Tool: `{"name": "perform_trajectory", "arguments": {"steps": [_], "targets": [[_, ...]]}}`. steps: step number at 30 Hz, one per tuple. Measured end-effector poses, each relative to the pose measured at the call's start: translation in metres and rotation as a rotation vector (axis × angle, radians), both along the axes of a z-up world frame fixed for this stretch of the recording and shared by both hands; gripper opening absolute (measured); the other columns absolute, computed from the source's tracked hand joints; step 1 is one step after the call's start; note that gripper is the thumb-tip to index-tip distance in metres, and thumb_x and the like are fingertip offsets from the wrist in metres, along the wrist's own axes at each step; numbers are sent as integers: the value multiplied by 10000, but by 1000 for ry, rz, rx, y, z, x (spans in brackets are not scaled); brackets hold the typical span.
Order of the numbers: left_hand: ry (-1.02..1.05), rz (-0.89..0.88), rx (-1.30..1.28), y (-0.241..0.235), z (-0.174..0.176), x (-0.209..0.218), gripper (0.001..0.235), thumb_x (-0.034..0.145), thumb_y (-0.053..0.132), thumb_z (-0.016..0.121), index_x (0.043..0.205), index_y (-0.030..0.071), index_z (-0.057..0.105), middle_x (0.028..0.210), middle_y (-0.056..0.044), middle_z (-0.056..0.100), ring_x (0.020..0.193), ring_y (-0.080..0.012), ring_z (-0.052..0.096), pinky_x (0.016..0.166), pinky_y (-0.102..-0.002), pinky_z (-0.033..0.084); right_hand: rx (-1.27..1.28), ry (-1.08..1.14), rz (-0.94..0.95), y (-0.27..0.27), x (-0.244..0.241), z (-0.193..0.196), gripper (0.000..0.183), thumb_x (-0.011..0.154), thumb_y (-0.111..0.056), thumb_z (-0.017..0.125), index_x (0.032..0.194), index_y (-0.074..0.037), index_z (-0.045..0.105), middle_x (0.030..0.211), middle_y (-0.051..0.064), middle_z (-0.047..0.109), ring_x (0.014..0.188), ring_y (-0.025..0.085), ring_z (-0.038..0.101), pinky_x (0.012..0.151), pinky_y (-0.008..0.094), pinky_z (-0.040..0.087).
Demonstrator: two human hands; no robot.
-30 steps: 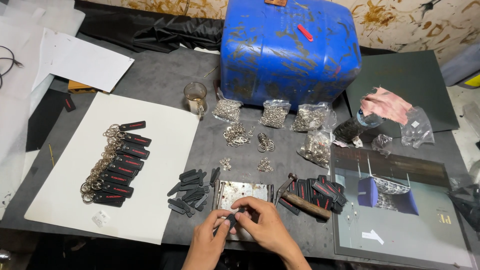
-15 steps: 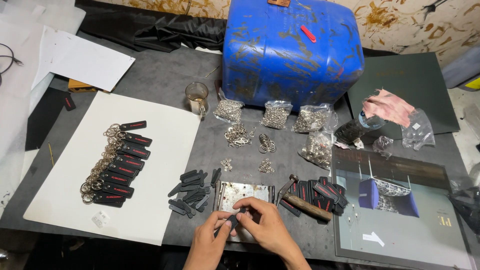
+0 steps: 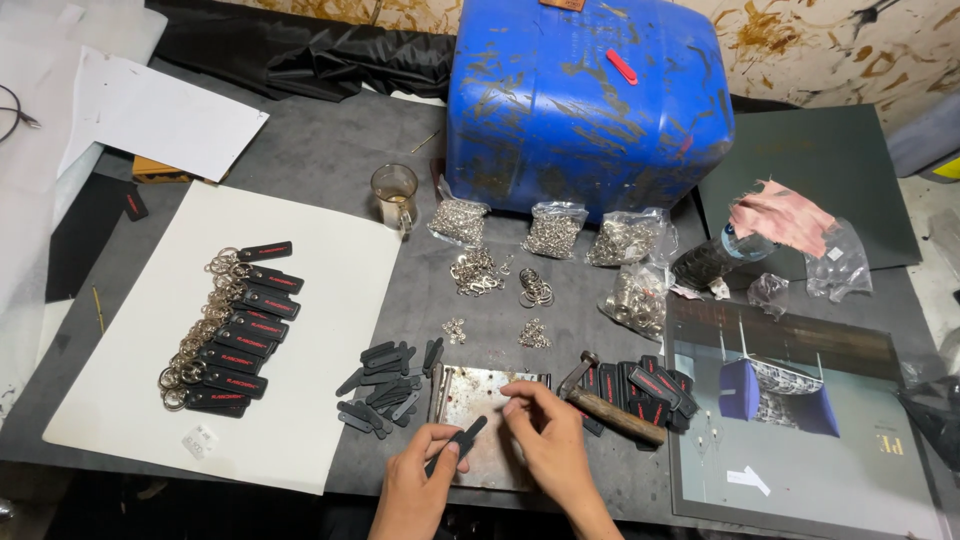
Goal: Assembling metal chains to plastic tags using a hammer and a jig to create keychains
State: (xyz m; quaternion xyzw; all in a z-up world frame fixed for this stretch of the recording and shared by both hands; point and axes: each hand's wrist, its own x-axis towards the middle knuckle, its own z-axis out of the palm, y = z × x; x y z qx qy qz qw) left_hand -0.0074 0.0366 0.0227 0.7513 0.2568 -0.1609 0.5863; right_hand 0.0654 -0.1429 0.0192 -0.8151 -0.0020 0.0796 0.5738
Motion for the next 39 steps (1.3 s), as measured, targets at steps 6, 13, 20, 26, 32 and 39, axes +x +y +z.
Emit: {"name": "perform_trajectory", "arguments": {"steps": [6, 13, 20, 26, 32, 39], "targets": [[112, 21, -43, 3, -5, 9, 212, 990, 269, 594, 1140, 181, 716, 856, 19, 876, 763, -95, 730, 777, -250, 553, -178, -102, -91, -17, 21, 8, 121, 887, -124, 695, 930, -112, 807, 862, -24, 766, 741, 86, 628, 742, 238, 500], [170, 20, -13, 7, -7, 18, 219, 985, 270, 599, 1150, 197, 724, 879, 31, 884, 785, -98, 742, 806, -256, 567, -515, -215, 55, -39, 85, -21, 137, 882, -167, 658, 954, -123, 766, 928, 21, 747, 927, 209, 652, 882, 348, 477], [91, 56, -9, 9, -27, 20, 247, 957, 279, 624, 1159, 193, 739, 863, 21, 894, 840, -97, 814, 850, -274, 632, -687, -305, 170, -22, 127, -24, 188, 922, -160, 603, 987, -72, 756, 993, 80, 757, 944, 261, 622, 856, 433, 486], [122, 82, -16, 18, -25, 23, 281, 954, 321, 621, 1198, 234, 729, 911, 33, 891, 877, -127, 815, 864, -308, 668, -740, -227, 241, -31, 145, -37, 161, 917, -32, 618, 1006, -13, 751, 1012, 168, 757, 964, 313, 679, 857, 463, 576], [100, 120, -55, 17, -11, 28, 232, 960, 250, 614, 1131, 167, 747, 846, -6, 878, 766, -110, 761, 794, -273, 654, -673, -279, 253, -40, 149, -54, 127, 890, -33, 620, 862, -25, 744, 917, 144, 770, 875, 327, 690, 829, 467, 546], [58, 89, -36, 12, -8, 25, 221, 952, 282, 629, 1099, 176, 754, 812, 19, 881, 727, -85, 687, 733, -258, 539, -759, -370, 306, -45, 146, -76, 242, 1029, -111, 510, 821, -25, 598, 843, 145, 661, 780, 284, 577, 723, 438, 486]]}}
